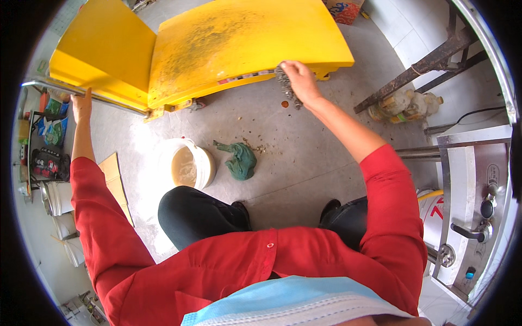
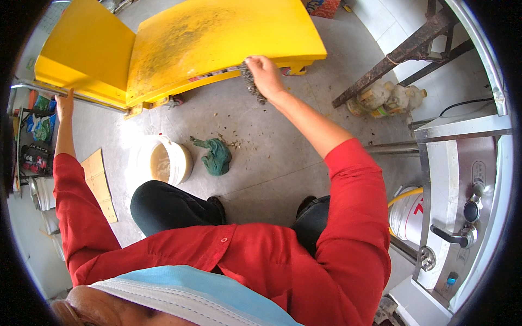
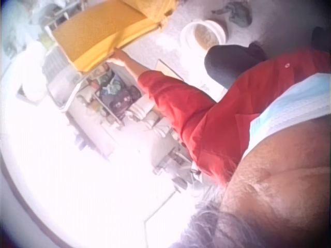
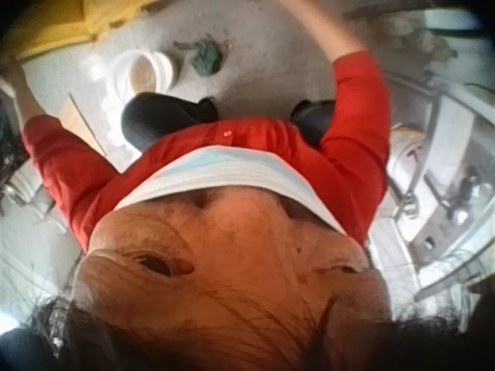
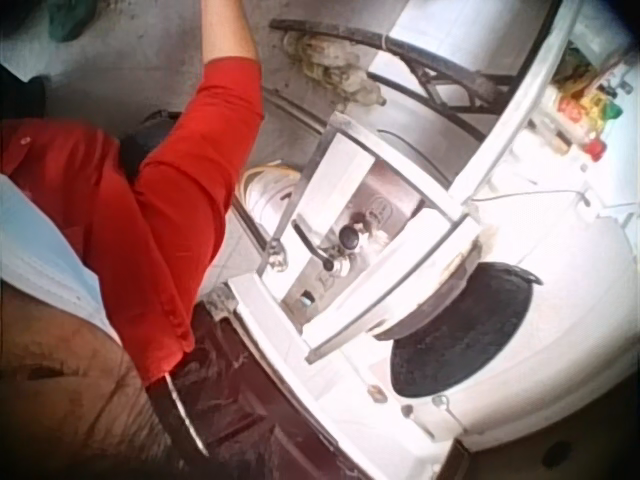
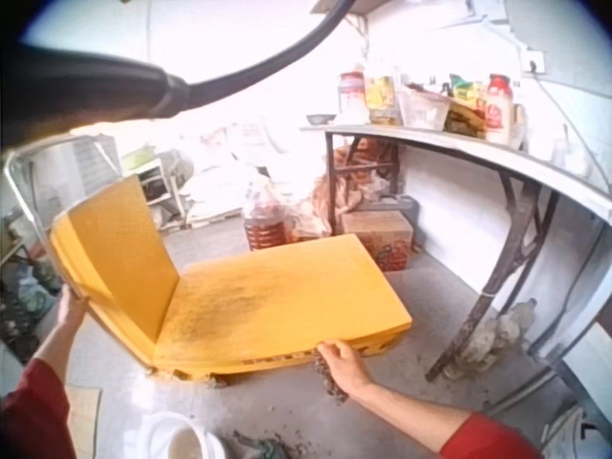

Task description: The person wipes the floor with a cloth and a scouring pad, then cleans plastic bottles and rinses the cloth in a bucket of water.

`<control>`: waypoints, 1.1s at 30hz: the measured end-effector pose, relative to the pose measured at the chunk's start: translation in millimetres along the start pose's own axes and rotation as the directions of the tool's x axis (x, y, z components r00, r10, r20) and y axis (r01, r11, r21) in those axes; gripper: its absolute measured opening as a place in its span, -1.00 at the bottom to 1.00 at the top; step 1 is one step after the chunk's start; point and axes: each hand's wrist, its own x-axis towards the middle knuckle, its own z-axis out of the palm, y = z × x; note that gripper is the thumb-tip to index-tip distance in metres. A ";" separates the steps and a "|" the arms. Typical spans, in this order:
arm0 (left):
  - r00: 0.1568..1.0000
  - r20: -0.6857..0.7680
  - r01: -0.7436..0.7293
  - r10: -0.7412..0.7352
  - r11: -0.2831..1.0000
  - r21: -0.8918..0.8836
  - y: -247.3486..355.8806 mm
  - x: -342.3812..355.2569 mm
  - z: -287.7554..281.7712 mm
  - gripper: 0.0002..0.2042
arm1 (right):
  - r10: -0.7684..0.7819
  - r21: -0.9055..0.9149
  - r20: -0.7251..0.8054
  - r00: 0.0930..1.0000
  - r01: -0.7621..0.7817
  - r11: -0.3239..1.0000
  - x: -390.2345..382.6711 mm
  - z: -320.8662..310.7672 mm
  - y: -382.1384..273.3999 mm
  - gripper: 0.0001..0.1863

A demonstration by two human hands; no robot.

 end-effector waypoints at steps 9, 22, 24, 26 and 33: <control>0.872 -0.221 0.455 -0.437 0.890 0.038 -53.5 -44.7 36.5 -0.23 | 0.119 -0.187 -0.125 0.985 -0.141 0.972 -26.7 -94.8 42.7 -0.54; 0.875 -0.212 -0.484 0.436 0.783 -0.390 229.2 -248.8 4.6 -0.52 | 0.328 -0.182 0.111 0.938 -0.305 0.935 -57.5 -45.7 50.2 -0.58; 0.780 -0.136 -0.619 0.611 0.722 -0.311 265.3 -273.4 2.0 -0.54 | 0.338 -0.177 0.126 0.933 -0.314 0.933 -57.5 -39.8 53.2 -0.58; 0.701 -0.011 -0.696 0.713 0.680 -0.229 284.7 -293.6 -2.0 -0.57 | 0.362 -0.179 0.151 0.920 -0.335 0.925 -57.6 -29.3 58.1 -0.58; 0.647 0.119 -0.755 0.753 0.655 -0.036 301.3 -307.7 -0.5 -0.71 | 0.417 -0.175 0.192 0.889 -0.387 0.905 -67.7 -14.3 89.1 -0.57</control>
